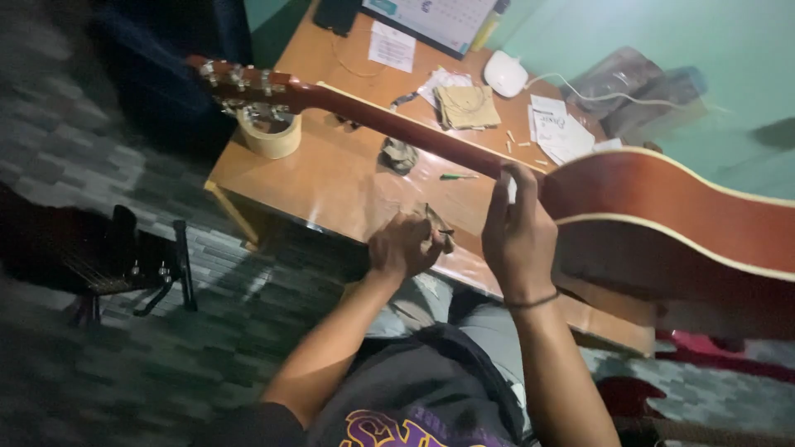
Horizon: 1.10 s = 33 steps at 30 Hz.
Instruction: The person cleans the body of an acoustic guitar using a cloth. They wipe the top, sides, and back of the guitar body, occasionally adjusting their grip and the cloth. The guitar is held over a wooden desk during the process.
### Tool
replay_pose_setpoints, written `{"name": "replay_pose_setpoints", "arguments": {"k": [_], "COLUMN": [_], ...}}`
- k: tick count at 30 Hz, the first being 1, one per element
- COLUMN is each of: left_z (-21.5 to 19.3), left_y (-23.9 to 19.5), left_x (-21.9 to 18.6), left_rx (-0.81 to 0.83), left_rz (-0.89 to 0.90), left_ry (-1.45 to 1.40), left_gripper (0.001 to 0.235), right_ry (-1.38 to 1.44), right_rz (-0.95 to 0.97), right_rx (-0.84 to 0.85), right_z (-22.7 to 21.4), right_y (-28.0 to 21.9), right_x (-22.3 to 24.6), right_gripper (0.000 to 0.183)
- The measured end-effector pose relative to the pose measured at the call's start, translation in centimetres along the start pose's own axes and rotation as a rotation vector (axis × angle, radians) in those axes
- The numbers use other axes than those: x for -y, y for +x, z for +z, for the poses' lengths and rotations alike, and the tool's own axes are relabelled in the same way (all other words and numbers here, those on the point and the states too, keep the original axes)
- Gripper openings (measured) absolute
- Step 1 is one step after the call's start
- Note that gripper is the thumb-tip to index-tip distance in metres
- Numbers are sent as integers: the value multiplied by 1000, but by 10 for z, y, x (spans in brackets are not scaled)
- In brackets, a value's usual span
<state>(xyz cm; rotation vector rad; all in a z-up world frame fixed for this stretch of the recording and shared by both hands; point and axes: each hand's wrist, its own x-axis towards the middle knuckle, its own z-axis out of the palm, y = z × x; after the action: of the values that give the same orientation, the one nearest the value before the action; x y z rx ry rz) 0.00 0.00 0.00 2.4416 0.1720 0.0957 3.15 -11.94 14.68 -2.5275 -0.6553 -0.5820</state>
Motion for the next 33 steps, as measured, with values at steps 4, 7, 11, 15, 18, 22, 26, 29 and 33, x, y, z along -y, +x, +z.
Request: {"name": "replay_pose_setpoints", "arguments": {"k": [4, 7, 11, 15, 18, 22, 26, 29, 33], "left_z": [61, 39, -9, -48, -36, -32, -76, -96, -83], "left_y": [6, -1, -18, -47, -58, -62, -54, -32, -2], "left_x": [29, 25, 1, -35, -42, -44, -31, -7, 27], "left_rx": [-720, -633, -565, -191, -162, -186, -233, -297, -387], "left_rz": [351, 340, 337, 283, 108, 56, -63, -88, -129], "left_ry": [-195, -310, -601, -945, -1042, -1094, -904, -637, -383], "left_gripper": [25, 21, 25, 28, 23, 20, 16, 19, 23], "right_ry": [38, 154, 628, 1001, 917, 989, 707, 385, -26], "right_rz": [-77, -16, 174, 272, 173, 161, 141, 233, 179], "right_rx": [-111, -29, 195, 212, 245, 320, 389, 471, 426], "right_z": [-12, -10, 20, 45, 32, 54, 57, 75, 112], "right_y": [-60, -106, -149, -158, -127, -125, -97, -78, -72], "right_x": [-21, -15, -42, -63, -40, -41, -53, -78, -97], "right_gripper": [35, 37, 44, 29, 35, 35, 49, 32, 41]}}
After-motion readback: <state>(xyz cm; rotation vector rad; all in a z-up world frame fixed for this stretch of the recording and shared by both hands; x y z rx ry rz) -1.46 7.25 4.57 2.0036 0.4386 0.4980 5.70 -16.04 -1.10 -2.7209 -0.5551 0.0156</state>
